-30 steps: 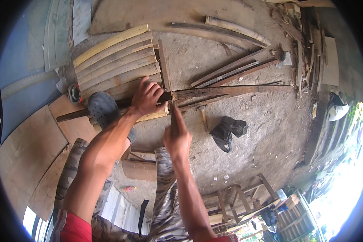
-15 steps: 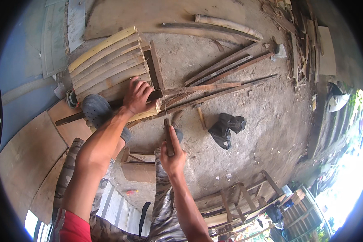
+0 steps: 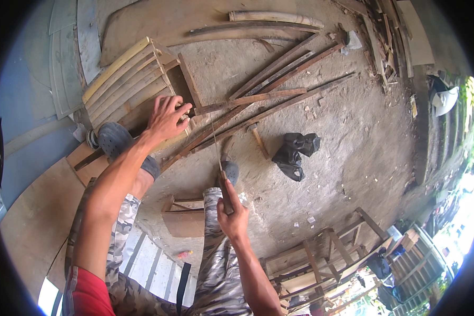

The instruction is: The person selects a long metal rod from a pile, places it on a wooden workbench, and uses a hand saw to cut it into two pieces. The person then inspects the cut pieces and places them back on the floor.

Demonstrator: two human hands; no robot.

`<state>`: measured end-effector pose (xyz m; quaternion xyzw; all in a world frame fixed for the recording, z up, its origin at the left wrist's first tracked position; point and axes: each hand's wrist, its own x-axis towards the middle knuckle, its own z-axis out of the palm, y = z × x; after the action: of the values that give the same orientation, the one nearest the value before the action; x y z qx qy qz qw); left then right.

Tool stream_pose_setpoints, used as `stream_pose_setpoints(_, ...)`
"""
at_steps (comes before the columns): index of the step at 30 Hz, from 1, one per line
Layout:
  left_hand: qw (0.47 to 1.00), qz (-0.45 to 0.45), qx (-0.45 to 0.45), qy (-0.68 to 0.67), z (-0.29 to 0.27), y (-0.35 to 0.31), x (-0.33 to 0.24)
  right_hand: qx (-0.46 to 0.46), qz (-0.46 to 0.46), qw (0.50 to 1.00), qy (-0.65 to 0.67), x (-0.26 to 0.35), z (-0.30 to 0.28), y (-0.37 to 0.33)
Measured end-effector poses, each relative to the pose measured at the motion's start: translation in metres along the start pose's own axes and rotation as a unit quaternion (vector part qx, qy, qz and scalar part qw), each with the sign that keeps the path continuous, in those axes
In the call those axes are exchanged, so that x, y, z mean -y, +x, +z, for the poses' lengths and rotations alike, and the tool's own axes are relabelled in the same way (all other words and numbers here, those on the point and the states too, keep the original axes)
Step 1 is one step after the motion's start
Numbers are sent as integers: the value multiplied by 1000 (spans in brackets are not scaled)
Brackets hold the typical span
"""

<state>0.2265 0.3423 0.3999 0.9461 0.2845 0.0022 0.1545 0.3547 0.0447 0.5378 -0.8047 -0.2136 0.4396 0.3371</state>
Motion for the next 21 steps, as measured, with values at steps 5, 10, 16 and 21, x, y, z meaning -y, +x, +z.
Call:
stream_pose_setpoints(5,999,-8,51,-5,-6,22,-13,-1,50,998,25,-26,-15,-14)
stream_pose_setpoints(10,995,-103,9,-5,0,15,-32,-17,51,997,56,-45,-25,-18)
stream_pose_setpoints(16,972,-202,-69,-96,41,1,-39,-13,53,997,54,-45,-35,-22)
stream_pose_setpoints(21,949,-192,-176,-179,29,-11,-26,11,45,997,57,-54,-38,-20)
